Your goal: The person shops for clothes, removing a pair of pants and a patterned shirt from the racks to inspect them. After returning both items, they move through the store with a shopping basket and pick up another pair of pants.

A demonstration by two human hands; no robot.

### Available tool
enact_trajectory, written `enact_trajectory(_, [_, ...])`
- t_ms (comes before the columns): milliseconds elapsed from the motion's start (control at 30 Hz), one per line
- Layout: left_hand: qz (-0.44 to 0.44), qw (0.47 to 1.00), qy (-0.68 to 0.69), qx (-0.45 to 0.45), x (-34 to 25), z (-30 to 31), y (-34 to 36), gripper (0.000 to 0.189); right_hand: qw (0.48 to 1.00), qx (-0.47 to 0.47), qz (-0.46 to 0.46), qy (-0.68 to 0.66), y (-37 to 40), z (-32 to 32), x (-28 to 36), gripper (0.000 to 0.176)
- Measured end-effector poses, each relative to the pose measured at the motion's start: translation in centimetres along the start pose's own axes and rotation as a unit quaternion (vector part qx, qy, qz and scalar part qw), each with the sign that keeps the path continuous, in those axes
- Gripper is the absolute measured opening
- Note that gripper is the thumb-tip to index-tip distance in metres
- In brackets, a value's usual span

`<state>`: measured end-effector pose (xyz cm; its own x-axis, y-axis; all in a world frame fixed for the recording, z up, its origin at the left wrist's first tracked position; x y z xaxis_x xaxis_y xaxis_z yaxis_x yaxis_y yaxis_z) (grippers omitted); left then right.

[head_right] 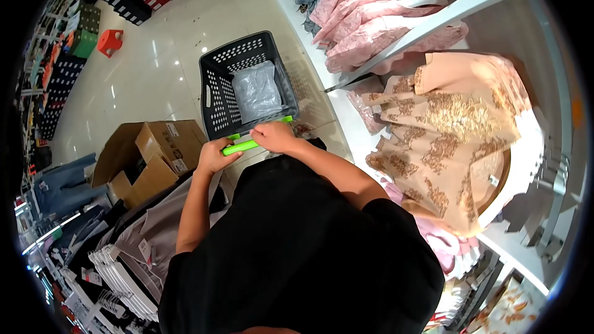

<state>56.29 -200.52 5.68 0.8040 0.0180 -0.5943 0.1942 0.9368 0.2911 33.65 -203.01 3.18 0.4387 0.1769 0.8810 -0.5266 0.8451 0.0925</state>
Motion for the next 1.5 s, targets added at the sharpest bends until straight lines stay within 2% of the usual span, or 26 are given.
enact_trajectory(67, [0.018, 1.0, -0.007, 0.004, -0.4, -0.1, -0.4, 0.047, 1.0, 0.016, 0.013, -0.019, -0.5, 1.0, -0.5, 0.041])
enact_trajectory(133, [0.038, 0.999, -0.01, -0.002, -0.7, -0.5, -0.4, 0.048, 0.996, 0.047, 0.082, 0.005, -0.8, 1.5, -0.9, 0.041])
enact_trajectory(167, [0.069, 0.998, -0.007, 0.013, -1.5, -0.4, -0.4, 0.047, 0.995, 0.056, 0.085, 0.012, -1.0, 1.9, -1.1, 0.04])
enact_trajectory(400, [0.1, 0.995, 0.006, -0.015, -4.0, -2.2, -1.1, 0.045, 0.988, 0.023, 0.151, -0.008, -1.9, 5.1, -2.6, 0.037])
enact_trajectory(600, [0.177, 0.983, 0.042, -0.034, -5.6, -3.9, -0.8, 0.047, 0.987, 0.051, 0.155, 0.011, -3.1, 6.6, -3.4, 0.033])
enact_trajectory(700, [0.173, 0.982, 0.058, -0.051, -6.7, -4.7, -0.9, 0.045, 0.988, 0.101, 0.113, 0.013, -3.4, 7.5, -4.1, 0.032])
enact_trajectory(800, [0.195, 0.977, 0.057, -0.063, -7.7, -5.5, -0.9, 0.046, 0.984, 0.088, 0.156, 0.0, -3.4, 8.2, -4.8, 0.031])
enact_trajectory(833, [0.203, 0.977, 0.052, -0.046, -8.1, -5.7, -0.8, 0.049, 0.98, 0.117, 0.163, -0.002, -3.8, 8.2, -5.3, 0.031])
enact_trajectory(933, [0.218, 0.973, 0.055, -0.043, -9.1, -6.6, -0.4, 0.056, 0.979, 0.172, 0.111, -0.007, -4.0, 9.0, -5.4, 0.027])
enact_trajectory(1000, [0.241, 0.965, 0.082, -0.058, -10.2, -7.0, -0.2, 0.059, 0.976, 0.157, 0.148, 0.001, -4.2, 8.9, -6.3, 0.025])
enact_trajectory(1067, [0.259, 0.963, 0.061, -0.046, -10.6, -7.8, -0.1, 0.058, 0.972, 0.18, 0.146, -0.031, -4.4, 10.0, -5.5, 0.026])
enact_trajectory(1133, [0.261, 0.96, 0.09, -0.057, -10.8, -8.7, 0.1, 0.059, 0.968, 0.204, 0.147, -0.001, -4.7, 10.2, -6.2, 0.026])
enact_trajectory(1267, [0.255, 0.951, 0.152, -0.086, -11.5, -9.9, 0.7, 0.06, 0.965, 0.213, 0.149, -0.029, -5.0, 10.3, -7.9, 0.025])
enact_trajectory(1367, [0.273, 0.939, 0.207, -0.03, -11.9, -10.3, 0.6, 0.064, 0.97, 0.158, 0.184, -0.025, -4.8, 11.0, -7.2, 0.021])
enact_trajectory(1400, [0.269, 0.931, 0.244, -0.014, -12.1, -10.6, 0.5, 0.066, 0.976, 0.134, 0.168, -0.044, -4.8, 11.1, -8.4, 0.021])
enact_trajectory(1467, [0.244, 0.942, 0.227, -0.035, -12.4, -11.8, 0.2, 0.064, 0.994, 0.05, 0.08, -0.064, -4.2, 11.5, -9.6, 0.022])
enact_trajectory(1500, [0.235, 0.94, 0.243, -0.037, -12.7, -12.2, 0.2, 0.062, 0.995, -0.011, 0.085, -0.043, -3.9, 11.5, -10.5, 0.022])
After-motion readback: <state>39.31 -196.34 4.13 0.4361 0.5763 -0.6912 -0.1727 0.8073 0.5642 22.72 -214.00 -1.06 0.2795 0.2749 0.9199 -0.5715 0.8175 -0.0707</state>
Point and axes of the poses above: each hand's wrist, its own y-axis away from the middle knuckle, its own z-axis out of the back of the hand, x = y × z, the point moved 2 cm from there along -y, towards the middle knuckle, and after that the axes turned 11 degrees about z, right-handed, at the moved point
